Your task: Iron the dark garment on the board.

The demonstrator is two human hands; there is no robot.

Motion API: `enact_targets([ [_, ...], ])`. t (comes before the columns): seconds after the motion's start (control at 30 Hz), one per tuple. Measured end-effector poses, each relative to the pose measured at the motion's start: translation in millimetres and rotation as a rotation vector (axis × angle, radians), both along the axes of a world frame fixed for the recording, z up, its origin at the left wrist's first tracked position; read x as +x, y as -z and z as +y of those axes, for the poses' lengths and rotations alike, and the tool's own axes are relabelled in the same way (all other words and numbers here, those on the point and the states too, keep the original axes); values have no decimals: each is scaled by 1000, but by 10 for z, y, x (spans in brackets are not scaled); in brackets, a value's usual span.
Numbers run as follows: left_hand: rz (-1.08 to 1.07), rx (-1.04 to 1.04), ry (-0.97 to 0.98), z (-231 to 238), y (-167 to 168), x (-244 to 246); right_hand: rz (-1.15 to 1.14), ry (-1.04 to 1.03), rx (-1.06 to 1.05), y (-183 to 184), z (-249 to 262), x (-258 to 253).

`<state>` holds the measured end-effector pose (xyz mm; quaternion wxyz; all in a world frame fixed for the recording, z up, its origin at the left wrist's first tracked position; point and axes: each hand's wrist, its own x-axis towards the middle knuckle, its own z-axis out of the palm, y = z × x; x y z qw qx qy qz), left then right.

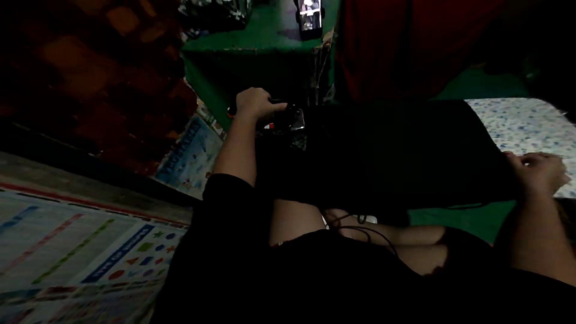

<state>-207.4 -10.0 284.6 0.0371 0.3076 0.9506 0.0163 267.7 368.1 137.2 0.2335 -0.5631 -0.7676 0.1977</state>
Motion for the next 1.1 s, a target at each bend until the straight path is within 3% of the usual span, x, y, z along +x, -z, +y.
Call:
enact_targets([
  [0.17,-3,76,-203,180,-36,407,-12,39,-39,-181,-218,-114],
  [0.3,-30,11,-36,230,-27,543,38,-22,-76,-340,-278,-234],
  [0.37,-47,-1,53,309,-28,645,154,-165,46,-595,-442,-439],
  [0.43,-77,3,112,415,-43,846,237,-375,332,-922,-803,-763],
  [0.5,-113,47,170,513,-48,1064,296,-605,608,-1235,-1337,-1155],
  [0.53,-158,106,203,548,-57,1170,279,-705,632,-1401,-1695,-1333],
  [0.63,-417,503,258,606,-66,1363,196,-980,625,-1558,-2457,-1874],
  [0.7,-551,903,267,631,93,1218,185,-1099,604,-1465,-2560,-2248],
  [0.77,-552,1104,227,517,63,961,182,-1119,524,-1410,-2508,-2506],
  [0.83,-399,1168,80,326,14,712,40,-1089,343,-1376,-2458,-2654],
  [0.93,-218,1206,-121,128,239,328,-208,-1049,122,-1306,-2431,-2788],
  [1.1,-90,826,-335,63,848,167,-298,-1054,107,-1318,-2324,-2795],
])
